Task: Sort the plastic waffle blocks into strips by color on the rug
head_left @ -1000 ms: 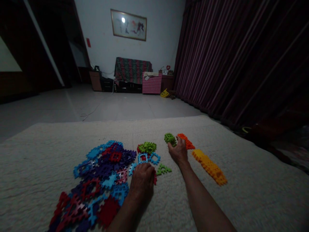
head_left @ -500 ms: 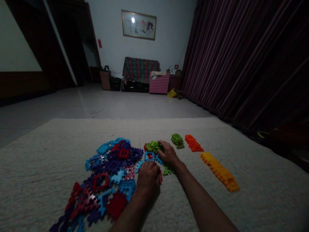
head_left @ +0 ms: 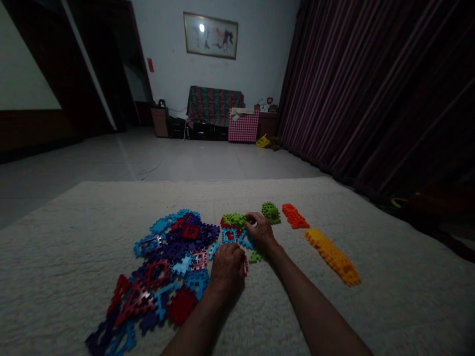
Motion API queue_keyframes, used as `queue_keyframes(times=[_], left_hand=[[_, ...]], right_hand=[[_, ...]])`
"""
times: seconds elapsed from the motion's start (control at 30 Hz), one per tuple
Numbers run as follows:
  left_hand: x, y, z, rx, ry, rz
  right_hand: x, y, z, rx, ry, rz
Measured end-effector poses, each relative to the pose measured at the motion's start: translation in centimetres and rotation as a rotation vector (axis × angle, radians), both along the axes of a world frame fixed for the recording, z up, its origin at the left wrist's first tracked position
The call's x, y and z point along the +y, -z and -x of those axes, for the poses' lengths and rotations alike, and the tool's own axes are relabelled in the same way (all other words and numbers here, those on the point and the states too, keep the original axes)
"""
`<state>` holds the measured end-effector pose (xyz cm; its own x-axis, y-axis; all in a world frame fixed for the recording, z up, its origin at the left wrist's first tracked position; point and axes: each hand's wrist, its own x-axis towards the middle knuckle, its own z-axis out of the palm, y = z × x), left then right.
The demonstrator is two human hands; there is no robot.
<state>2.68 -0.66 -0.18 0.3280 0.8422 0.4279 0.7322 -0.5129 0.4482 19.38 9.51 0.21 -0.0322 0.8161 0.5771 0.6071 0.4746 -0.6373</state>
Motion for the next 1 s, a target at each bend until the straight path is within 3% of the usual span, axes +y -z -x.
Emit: queue_keyframes(times=[0.13,0.23,0.43,0.6,0.7,1.0], left_hand=[[0.0,0.0,0.1,0.003,0.010,0.018],[0.1,0.0,0.1,-0.001,0.012,0.023],[0.0,-0.1,0.1,-0.004,0.009,0.022],[0.0,-0.2,0.1,0.007,0.009,0.021],[0.0,-0.3,0.1,0.018,0.006,0.012],[-0.1,-0.2,0.0,-0.005,0.008,-0.013]], right_hand=[[-1.1,-0.7,-1.8,0.131,0.085,0.053],[-2.6,-0.6,-4.0,0.067,0.134,0.016],[-5.9,1.0,-7.5,-0.156,0.011,-0.009],[-6.4,1.6,-7.1,-0.219,0.107,0.079],[-5.9,1.6,-6.1,-0.283,0.195,0.052],[-5.8,1.3,-5.1,-0.414,0.255,0.058]])
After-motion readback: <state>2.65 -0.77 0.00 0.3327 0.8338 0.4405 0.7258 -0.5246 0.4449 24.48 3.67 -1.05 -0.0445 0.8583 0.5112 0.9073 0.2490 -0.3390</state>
